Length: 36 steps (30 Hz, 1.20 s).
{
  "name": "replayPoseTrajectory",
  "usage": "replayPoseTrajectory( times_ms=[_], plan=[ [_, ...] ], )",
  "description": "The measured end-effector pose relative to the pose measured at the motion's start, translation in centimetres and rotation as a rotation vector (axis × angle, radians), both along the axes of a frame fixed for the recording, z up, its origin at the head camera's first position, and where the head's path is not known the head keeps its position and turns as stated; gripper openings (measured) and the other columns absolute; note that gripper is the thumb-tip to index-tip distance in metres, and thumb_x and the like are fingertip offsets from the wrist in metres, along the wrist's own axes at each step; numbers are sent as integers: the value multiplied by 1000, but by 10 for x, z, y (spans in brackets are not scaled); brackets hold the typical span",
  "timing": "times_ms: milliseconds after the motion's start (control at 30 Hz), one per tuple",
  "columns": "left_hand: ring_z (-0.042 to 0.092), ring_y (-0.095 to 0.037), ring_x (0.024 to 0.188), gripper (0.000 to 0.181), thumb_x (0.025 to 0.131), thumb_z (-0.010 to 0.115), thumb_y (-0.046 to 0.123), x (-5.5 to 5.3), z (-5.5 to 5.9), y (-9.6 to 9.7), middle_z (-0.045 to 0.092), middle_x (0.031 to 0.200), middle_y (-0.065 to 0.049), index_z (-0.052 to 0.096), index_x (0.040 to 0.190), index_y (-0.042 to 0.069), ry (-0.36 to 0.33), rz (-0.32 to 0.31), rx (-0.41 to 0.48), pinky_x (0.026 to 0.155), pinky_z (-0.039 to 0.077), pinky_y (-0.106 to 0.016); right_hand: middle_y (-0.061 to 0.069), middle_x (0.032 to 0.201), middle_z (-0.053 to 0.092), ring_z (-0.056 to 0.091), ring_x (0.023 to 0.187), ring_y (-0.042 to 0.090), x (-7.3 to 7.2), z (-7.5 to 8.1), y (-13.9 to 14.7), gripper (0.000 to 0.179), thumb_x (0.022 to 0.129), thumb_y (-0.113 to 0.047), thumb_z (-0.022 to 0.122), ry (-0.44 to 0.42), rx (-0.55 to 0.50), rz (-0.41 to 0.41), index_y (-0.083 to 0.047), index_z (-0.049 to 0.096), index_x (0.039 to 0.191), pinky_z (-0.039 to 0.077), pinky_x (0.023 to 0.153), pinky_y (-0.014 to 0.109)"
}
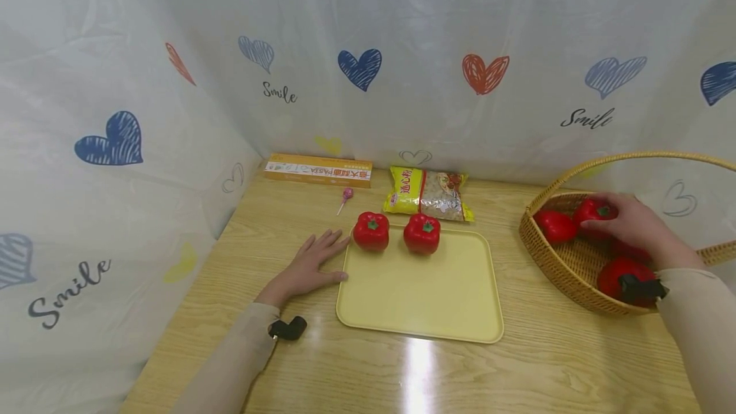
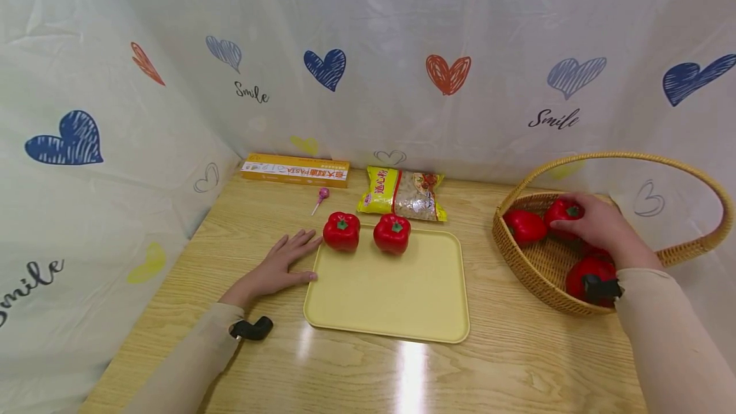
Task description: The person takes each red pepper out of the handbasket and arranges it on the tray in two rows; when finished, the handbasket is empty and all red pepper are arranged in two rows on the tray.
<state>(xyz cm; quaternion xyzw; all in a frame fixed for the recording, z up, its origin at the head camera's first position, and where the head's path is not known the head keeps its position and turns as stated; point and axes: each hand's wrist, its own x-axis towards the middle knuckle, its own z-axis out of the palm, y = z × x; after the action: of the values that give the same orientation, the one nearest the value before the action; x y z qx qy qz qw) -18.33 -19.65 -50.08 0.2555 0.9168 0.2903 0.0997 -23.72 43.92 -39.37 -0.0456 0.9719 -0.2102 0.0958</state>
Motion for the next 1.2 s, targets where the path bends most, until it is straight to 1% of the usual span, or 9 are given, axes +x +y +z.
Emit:
replayPoseTrajectory(
  times_ms=[133,267,333,567,733,867,967,1100,1200],
  plan=[
    [8,-30,157,81,94,69,48,0,0,0,20,169,-8,33,161,20,0,-1,-3,125,-3,-53,41,129,45,45,112,56,0,0,0,78,95,-40,71,8,7,8,9,39,146,36,96,76],
    [8,-30,157,81,94,69,48,0,1,0,20,169,-8,33,161,20,2,-2,-3,125,-3,-53,40,127,50,49,110,54,1,0,-1,77,96,-41,71,15,-1,5,9,40,146,39,94,75],
    [8,-30,157,81,94,68,48,0,1,0,20,169,-8,33,161,20,0,-2,1,125,-3,-53,40,127,49,49,110,55,1,1,-1,78,96,-42,70,14,-2,2,8,39,147,40,93,75],
    [8,-31,157,81,94,69,48,1,2,1,20,169,-8,33,161,19,-6,2,5,125,-3,-54,42,131,43,44,114,59,3,6,-1,78,98,-44,66,19,28,-4,9,37,147,35,95,78],
    [8,-31,157,81,94,69,48,1,2,0,20,169,-8,33,161,20,-6,2,2,125,-3,-53,42,134,39,41,116,60,6,10,-3,79,99,-45,64,16,23,-8,9,35,148,32,97,79],
    [8,-30,157,81,94,69,48,0,2,1,20,169,-7,33,161,20,-5,3,-5,125,-3,-53,42,134,39,40,116,60,8,11,-4,78,99,-44,65,29,16,-7,10,36,148,31,97,80],
    [7,-30,157,81,94,69,48,1,2,1,20,169,-8,33,161,20,-6,6,-3,125,-3,-53,42,133,41,41,116,60,8,11,-4,76,98,-42,67,55,14,4,10,38,146,32,97,79],
    [7,-30,157,81,94,69,48,1,2,1,20,169,-7,33,161,20,-5,9,2,125,-4,-53,42,135,40,39,118,60,9,11,-4,77,98,-41,68,74,13,14,11,39,146,31,97,80],
    [7,-30,157,81,94,69,49,1,1,1,20,169,-7,33,161,21,-5,8,3,125,-4,-53,43,136,38,37,120,61,11,13,-4,77,98,-41,67,73,15,12,11,38,147,29,97,80]
  ],
)
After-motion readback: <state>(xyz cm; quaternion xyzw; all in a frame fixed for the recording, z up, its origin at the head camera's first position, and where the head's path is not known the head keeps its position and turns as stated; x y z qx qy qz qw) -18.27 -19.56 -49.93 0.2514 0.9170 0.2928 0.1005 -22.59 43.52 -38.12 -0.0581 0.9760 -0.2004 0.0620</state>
